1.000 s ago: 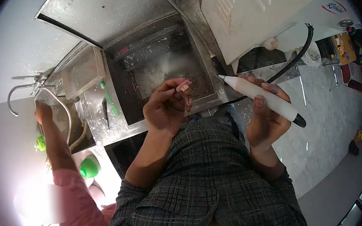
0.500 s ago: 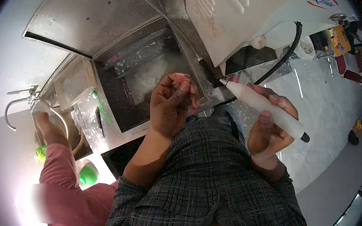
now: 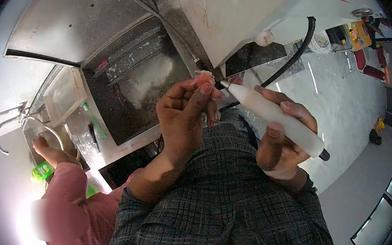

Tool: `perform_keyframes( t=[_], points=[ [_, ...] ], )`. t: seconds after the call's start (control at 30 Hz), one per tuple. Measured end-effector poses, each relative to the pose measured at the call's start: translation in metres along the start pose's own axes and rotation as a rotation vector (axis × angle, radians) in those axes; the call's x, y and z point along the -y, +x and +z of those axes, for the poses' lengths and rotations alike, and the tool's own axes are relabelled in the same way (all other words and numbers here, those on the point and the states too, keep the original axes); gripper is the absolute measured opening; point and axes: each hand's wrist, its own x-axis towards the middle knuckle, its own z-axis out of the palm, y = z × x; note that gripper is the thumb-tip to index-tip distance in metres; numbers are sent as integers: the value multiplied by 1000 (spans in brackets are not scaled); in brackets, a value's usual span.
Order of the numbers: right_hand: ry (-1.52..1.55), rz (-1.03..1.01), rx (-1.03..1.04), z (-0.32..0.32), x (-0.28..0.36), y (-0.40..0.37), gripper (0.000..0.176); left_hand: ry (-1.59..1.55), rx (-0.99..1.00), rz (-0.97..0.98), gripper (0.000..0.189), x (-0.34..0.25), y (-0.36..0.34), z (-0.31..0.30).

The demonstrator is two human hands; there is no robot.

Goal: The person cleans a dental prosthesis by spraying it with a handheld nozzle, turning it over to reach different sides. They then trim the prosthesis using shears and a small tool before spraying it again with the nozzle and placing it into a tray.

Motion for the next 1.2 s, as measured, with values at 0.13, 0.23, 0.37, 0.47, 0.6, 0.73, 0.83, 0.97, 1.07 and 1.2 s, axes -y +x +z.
perform_keyframes(
  t=[0.13,0.23,0.37,0.47,0.6,0.73,0.83,0.97,1.07,1.2],
  points=[
    [45,13,-64,1,-6,-2,32,42,-47,-43,19,3,-1,6],
    [-29,-12,1,-6,-7,0,31,70,-54,-39,19,8,1,9],
    [25,-18,-59,-9,-8,4,31,122,-89,-12,18,11,-1,16],
    [50,-44,-134,-14,-6,8,32,146,-138,3,18,10,0,20],
    [90,-67,-44,-27,-6,9,35,113,-163,27,14,7,-2,29],
    [116,-24,25,-27,-6,11,40,157,-191,93,11,12,-5,32],
    [99,-33,111,-31,-11,16,38,182,-165,155,10,14,-7,38],
    [18,-103,212,-39,-17,20,35,225,-217,193,10,18,-10,46],
    [49,-104,179,-41,-15,21,35,282,-216,226,10,22,-9,51],
    [64,-83,209,-49,-17,19,36,309,-148,322,11,26,-9,53]
  ],
)
